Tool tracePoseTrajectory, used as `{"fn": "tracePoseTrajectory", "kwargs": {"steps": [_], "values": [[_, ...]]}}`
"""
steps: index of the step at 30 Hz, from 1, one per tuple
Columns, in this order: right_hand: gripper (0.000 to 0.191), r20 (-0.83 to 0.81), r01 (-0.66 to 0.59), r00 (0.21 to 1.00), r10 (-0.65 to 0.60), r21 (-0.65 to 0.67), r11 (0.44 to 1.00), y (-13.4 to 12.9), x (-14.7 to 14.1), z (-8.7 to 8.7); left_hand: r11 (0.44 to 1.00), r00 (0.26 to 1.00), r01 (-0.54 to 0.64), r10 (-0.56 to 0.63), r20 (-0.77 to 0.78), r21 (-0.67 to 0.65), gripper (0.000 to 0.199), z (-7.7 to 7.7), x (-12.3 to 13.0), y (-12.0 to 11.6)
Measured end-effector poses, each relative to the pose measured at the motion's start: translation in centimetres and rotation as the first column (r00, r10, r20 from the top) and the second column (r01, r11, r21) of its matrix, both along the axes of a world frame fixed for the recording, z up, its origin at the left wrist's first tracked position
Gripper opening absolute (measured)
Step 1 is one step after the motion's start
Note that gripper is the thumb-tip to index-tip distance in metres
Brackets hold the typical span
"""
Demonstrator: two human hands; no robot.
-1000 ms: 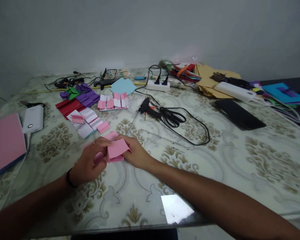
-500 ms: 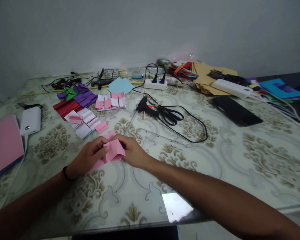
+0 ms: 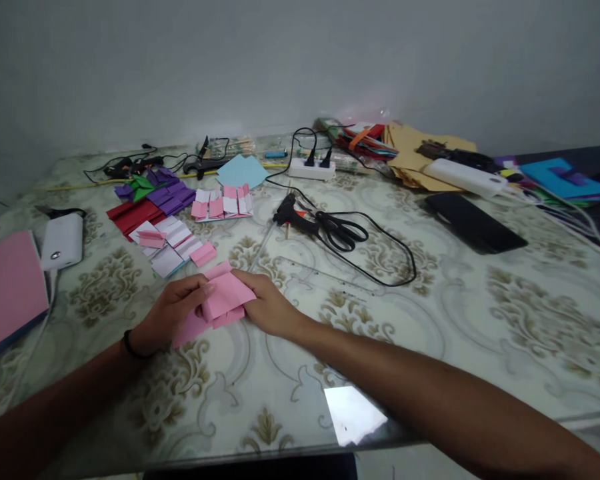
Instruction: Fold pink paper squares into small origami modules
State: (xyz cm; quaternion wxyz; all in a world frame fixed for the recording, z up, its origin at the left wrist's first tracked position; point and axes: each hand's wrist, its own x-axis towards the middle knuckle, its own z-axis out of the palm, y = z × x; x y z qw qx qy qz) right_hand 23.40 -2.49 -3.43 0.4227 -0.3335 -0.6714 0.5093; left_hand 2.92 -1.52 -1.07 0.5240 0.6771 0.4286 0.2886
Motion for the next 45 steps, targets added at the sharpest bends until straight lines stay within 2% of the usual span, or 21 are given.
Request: {"fn": "tracePoseTrajectory", "kwargs": {"steps": [5, 8, 12, 16, 20, 24, 28, 31, 36, 41, 45], "values": [[0.013, -0.003, 0.021, 1.0, -0.021, -0.03, 0.999, 0.0, -0.1, 0.3, 0.999, 0.999, -0.029, 0.03, 0.031, -0.018, 0.04, -0.1, 0.0, 0.2], [0.011, -0.035, 0.029, 0.999, -0.034, -0.13, 0.991, -0.1, -0.1, 0.4, 0.998, 0.997, -0.067, 0.067, 0.04, -0.013, 0.039, -0.4, 0.0, 0.3], [0.025, -0.167, -0.068, 0.985, 0.03, -0.226, 0.972, -0.3, 0.0, 0.5, 0.988, 0.989, -0.15, 0.149, 0.02, 0.046, 0.036, -0.6, 0.1, 0.3], [0.031, -0.179, -0.106, 0.982, 0.068, -0.213, 0.971, -0.3, -0.1, 0.7, 0.963, 0.97, -0.242, 0.244, 0.0, 0.122, 0.032, -0.7, 0.2, 0.3], [0.033, -0.12, -0.069, 0.992, 0.043, -0.226, 0.972, -0.3, -0.3, 0.7, 0.953, 0.968, -0.234, 0.246, -0.042, 0.191, 0.03, -0.9, 0.2, 0.2], [0.028, -0.128, -0.106, 0.989, 0.077, -0.237, 0.966, -0.3, -0.3, 0.5, 0.957, 0.969, -0.227, 0.24, -0.053, 0.18, 0.024, -1.4, 0.1, 0.1], [0.028, -0.109, -0.118, 0.989, 0.099, -0.185, 0.976, -0.2, -0.3, 0.1, 0.942, 0.955, -0.295, 0.294, 0.03, 0.161, 0.019, -1.8, 0.1, 0.2], [0.026, -0.059, -0.078, 0.996, 0.068, -0.193, 0.978, -0.2, -0.3, 0.0, 0.934, 0.942, -0.337, 0.331, 0.06, 0.123, 0.019, -1.9, 0.2, 0.3], [0.018, 0.019, 0.015, 1.0, -0.011, -0.223, 0.975, -0.1, -0.5, 0.3, 0.954, 0.958, -0.286, 0.283, 0.047, 0.089, 0.023, -1.4, 0.2, 0.2], [0.036, 0.045, 0.019, 0.999, -0.01, -0.197, 0.98, -0.2, -0.6, 0.9, 0.962, 0.967, -0.254, 0.255, 0.001, 0.1, 0.028, -1.0, 0.0, 0.2], [0.037, 0.018, 0.026, 1.0, -0.023, -0.219, 0.975, -0.2, -0.6, 1.0, 0.958, 0.964, -0.261, 0.264, -0.016, 0.117, 0.029, -0.9, 0.0, 0.3]]}}
